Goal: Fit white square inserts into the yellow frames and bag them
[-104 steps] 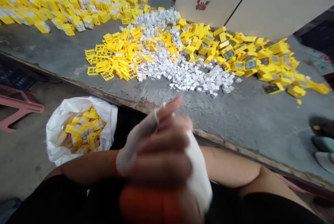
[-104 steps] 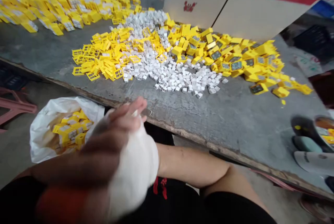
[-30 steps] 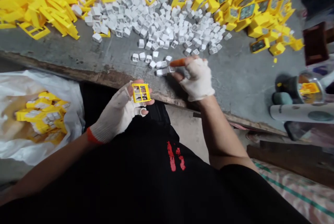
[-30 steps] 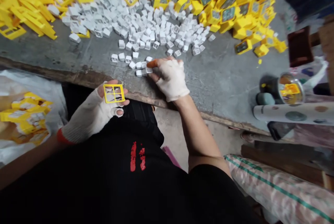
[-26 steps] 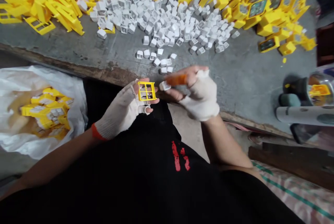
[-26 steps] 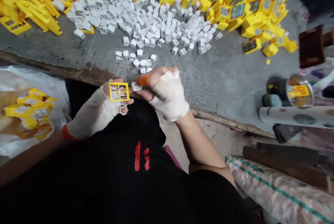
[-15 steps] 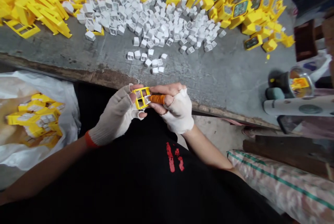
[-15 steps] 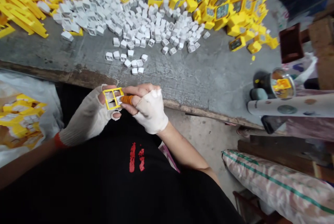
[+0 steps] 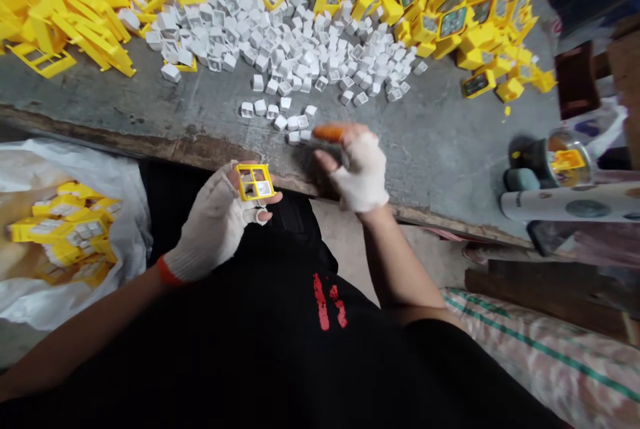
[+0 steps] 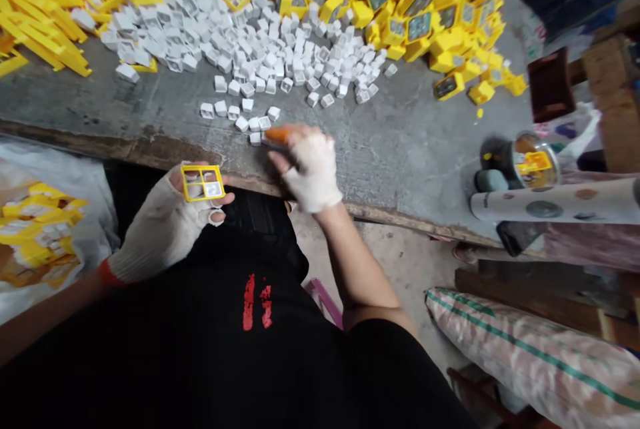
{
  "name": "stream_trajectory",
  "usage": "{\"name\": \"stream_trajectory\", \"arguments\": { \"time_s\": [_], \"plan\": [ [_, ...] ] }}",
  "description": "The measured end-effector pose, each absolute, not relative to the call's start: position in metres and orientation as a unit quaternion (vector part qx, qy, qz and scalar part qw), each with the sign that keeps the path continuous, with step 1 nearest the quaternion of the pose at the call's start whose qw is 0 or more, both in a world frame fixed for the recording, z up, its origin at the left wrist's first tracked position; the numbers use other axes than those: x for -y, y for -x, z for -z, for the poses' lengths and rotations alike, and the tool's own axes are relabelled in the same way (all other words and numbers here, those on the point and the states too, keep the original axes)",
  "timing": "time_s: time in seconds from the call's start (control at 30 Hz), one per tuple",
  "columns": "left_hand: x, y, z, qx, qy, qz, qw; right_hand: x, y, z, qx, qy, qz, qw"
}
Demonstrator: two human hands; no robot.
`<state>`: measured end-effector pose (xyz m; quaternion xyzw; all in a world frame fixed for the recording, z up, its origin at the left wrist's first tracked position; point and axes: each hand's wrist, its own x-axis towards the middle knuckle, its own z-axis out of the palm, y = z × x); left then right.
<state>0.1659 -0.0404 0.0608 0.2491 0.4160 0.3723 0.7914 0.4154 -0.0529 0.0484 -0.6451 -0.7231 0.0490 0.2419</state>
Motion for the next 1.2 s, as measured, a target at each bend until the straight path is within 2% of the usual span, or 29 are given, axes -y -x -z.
{"name": "stream_trajectory", "arguments": {
  "time_s": [0.13, 0.27, 0.43, 0.63, 0.9, 1.1, 1.2],
  "plan": [
    [0.041, -0.166, -0.060, -0.424, -0.251, -0.368, 0.789, 0.018, -0.433, -0.039, 0.679, 0.711, -0.069, 0.171],
    [0.042, -0.164, -0.057, -0.435, -0.252, -0.361, 0.786, 0.011, -0.427, -0.045, 0.689, 0.702, -0.070, 0.163],
    [0.041, -0.165, -0.052, -0.428, -0.257, -0.331, 0.801, 0.014, -0.428, -0.051, 0.671, 0.727, -0.093, 0.112],
    [0.040, -0.169, -0.044, -0.407, -0.247, -0.311, 0.823, 0.043, -0.457, -0.034, 0.634, 0.722, -0.079, 0.265],
    [0.040, -0.175, -0.053, -0.417, -0.245, -0.287, 0.827, 0.037, -0.445, -0.030, 0.684, 0.697, -0.092, 0.194],
    [0.042, -0.178, -0.058, -0.392, -0.223, -0.273, 0.850, 0.059, -0.412, -0.048, 0.736, 0.612, -0.091, 0.274],
    [0.044, -0.177, -0.058, -0.370, -0.224, -0.278, 0.858, 0.075, -0.385, -0.057, 0.770, 0.560, -0.107, 0.287]
  ]
}}
